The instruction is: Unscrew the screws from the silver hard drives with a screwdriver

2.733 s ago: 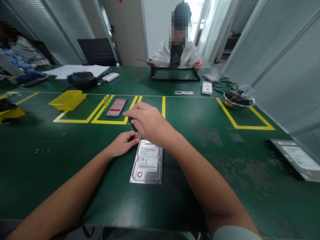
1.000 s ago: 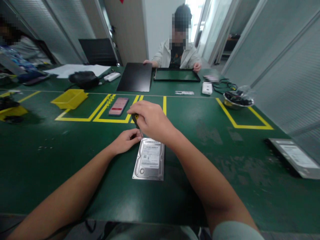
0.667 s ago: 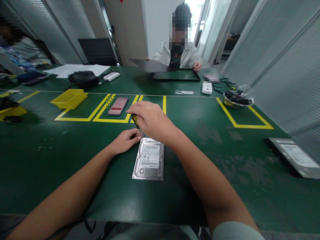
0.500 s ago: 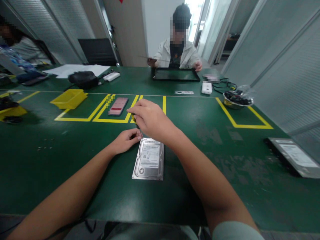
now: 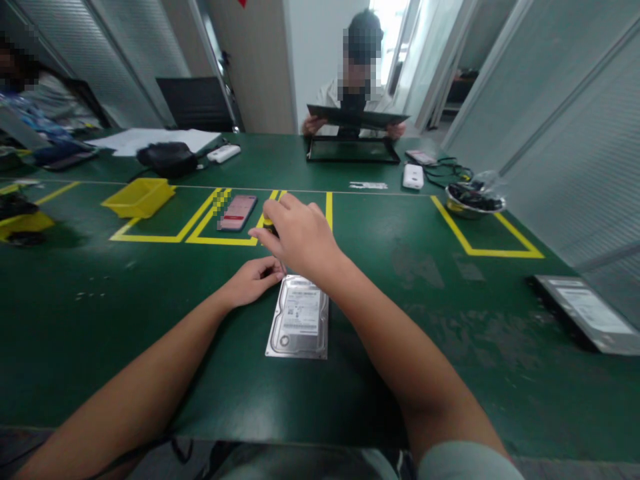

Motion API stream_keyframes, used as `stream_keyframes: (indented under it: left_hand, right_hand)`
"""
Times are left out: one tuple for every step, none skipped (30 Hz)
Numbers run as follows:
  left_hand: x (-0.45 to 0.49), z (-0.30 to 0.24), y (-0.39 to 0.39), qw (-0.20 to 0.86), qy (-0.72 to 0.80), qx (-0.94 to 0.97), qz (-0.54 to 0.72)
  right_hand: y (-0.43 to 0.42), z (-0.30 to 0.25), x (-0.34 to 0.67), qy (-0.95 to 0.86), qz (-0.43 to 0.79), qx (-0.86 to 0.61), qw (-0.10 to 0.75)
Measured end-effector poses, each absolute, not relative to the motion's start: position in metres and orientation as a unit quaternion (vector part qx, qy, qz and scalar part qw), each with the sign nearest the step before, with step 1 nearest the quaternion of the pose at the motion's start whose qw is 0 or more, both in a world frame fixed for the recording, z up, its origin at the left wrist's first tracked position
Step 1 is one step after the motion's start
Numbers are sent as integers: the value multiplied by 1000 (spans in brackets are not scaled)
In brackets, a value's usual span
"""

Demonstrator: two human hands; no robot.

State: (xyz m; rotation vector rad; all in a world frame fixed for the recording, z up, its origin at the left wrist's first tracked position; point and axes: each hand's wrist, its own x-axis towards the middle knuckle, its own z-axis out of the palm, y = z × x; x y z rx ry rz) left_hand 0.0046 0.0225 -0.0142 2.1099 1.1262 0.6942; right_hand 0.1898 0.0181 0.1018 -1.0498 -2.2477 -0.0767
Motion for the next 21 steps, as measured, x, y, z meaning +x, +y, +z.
stream_keyframes:
  left_hand:
    - [5, -14, 22, 320, 430, 802, 264]
    - [5, -14, 22, 321, 430, 802, 264]
    - [4, -15, 22, 323, 429, 801, 264]
    - [4, -15, 22, 324, 428, 801, 266]
    - [4, -15, 22, 326, 426, 800, 267]
    - [4, -14, 22, 327, 425, 801, 267]
    - [4, -14, 22, 328, 425, 800, 266]
    - [4, -14, 22, 328, 426, 800, 266]
    - [5, -14, 22, 329, 427, 799, 265]
    - [5, -13, 22, 329, 427, 800, 264]
    - [5, -13, 22, 329, 428, 800, 263]
    - [5, -13, 21, 327, 428, 801, 262]
    - [5, -12, 21, 325, 428, 802, 261]
    - [5, -12, 21, 322, 429, 803, 260]
    - [5, -13, 21, 320, 431, 803, 259]
    - [5, -13, 21, 318, 432, 803, 259]
    - [4, -13, 21, 317, 433, 803, 260]
    - [4, -14, 21, 317, 433, 802, 261]
    - [4, -15, 21, 317, 434, 802, 263]
    - [4, -16, 21, 317, 435, 801, 264]
    - [4, -16, 22, 316, 436, 800, 265]
  right_hand:
    - [18, 102, 189, -858, -32, -401, 321]
    - [18, 102, 189, -859, -31, -400, 318]
    - [17, 102, 188, -860, -30, -399, 316]
    - [17, 102, 188, -861, -28, -399, 314]
    - [17, 102, 188, -861, -27, -401, 312]
    - [17, 102, 189, -860, -26, -404, 311]
    - [16, 101, 189, -859, -27, -407, 309]
    - [16, 101, 189, -857, -28, -411, 309]
    - [15, 101, 189, -855, -30, -415, 309]
    - [15, 101, 190, -854, -33, -418, 309]
    - [14, 100, 190, -852, -37, -421, 310]
    - [14, 100, 190, -850, -42, -425, 309]
    - [13, 100, 189, -848, -49, -429, 308]
    - [13, 100, 189, -845, -57, -434, 307]
    - [12, 99, 189, -843, -65, -439, 306]
    - [12, 99, 188, -840, -73, -443, 305]
    - [12, 99, 188, -838, -79, -447, 304]
    - [12, 99, 187, -835, -82, -451, 304]
    - [12, 99, 186, -833, -85, -455, 303]
    - [12, 99, 185, -831, -88, -460, 302]
    - [12, 99, 185, -828, -90, -465, 299]
